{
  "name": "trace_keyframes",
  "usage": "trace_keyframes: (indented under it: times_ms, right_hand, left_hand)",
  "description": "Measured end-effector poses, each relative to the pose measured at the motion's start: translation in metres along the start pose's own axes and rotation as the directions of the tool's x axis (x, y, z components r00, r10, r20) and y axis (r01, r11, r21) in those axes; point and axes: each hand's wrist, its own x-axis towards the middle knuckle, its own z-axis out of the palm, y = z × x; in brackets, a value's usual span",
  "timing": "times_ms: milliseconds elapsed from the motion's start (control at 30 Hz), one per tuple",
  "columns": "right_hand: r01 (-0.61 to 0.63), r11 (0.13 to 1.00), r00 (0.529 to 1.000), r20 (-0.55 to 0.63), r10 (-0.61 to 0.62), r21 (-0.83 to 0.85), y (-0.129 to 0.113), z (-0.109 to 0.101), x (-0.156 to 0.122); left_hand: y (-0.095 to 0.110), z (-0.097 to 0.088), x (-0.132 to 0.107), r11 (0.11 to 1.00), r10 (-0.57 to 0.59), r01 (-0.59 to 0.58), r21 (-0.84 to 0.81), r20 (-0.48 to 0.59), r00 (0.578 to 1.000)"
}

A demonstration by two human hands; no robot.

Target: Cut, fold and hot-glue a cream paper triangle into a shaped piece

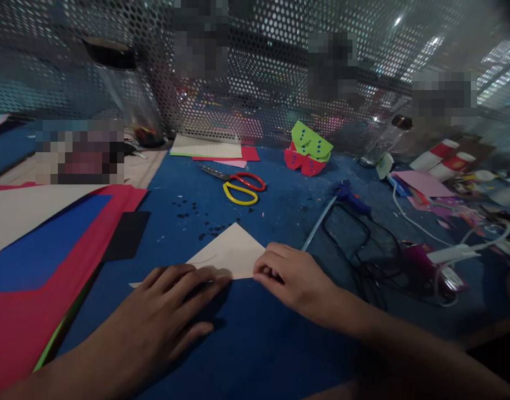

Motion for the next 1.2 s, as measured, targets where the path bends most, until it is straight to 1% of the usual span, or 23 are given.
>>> trace_keyframes:
  times_ms: [100,200,267,467,700,833,1000,1200]
  right_hand:
    - [0.038,0.999,0.998,-0.044,-0.04,-0.031,0.003,0.005,-0.002]
    - [0.124,0.988,0.989,-0.068,-0.131,-0.095,0.005,0.009,-0.005]
    - [0.155,0.981,0.984,-0.071,-0.164,-0.121,0.004,0.01,-0.006]
    - [0.165,0.977,0.985,-0.023,-0.17,-0.138,0.002,0.007,-0.008]
    - [0.161,0.977,0.985,-0.038,-0.168,-0.142,0.003,0.009,-0.007]
    - [0.167,0.977,0.984,-0.034,-0.173,-0.136,0.005,0.009,-0.007]
    - [0.16,0.98,0.986,-0.023,-0.163,-0.121,0.006,0.008,-0.009]
    - [0.156,0.983,0.987,-0.006,-0.158,-0.101,0.005,0.007,-0.009]
  left_hand:
    - [-0.001,0.0,-0.001,1.0,0.016,-0.016,0.02,-0.021,1.0]
    - [-0.001,-0.001,-0.002,0.999,0.017,-0.017,0.03,-0.003,1.0]
    - [-0.001,-0.003,-0.001,0.999,0.016,-0.016,0.028,0.009,1.0]
    - [0.002,-0.003,0.002,1.0,0.003,-0.003,-0.004,0.034,0.999]
    - [0.009,-0.003,0.013,1.0,-0.004,0.002,0.028,0.072,0.997]
    - [0.017,-0.005,0.016,0.998,-0.018,0.016,0.056,0.05,0.999]
    - [0.021,-0.005,0.01,0.996,-0.047,0.045,0.08,0.026,0.999]
    - [0.018,-0.004,-0.007,0.993,-0.069,0.069,0.098,-0.012,0.998]
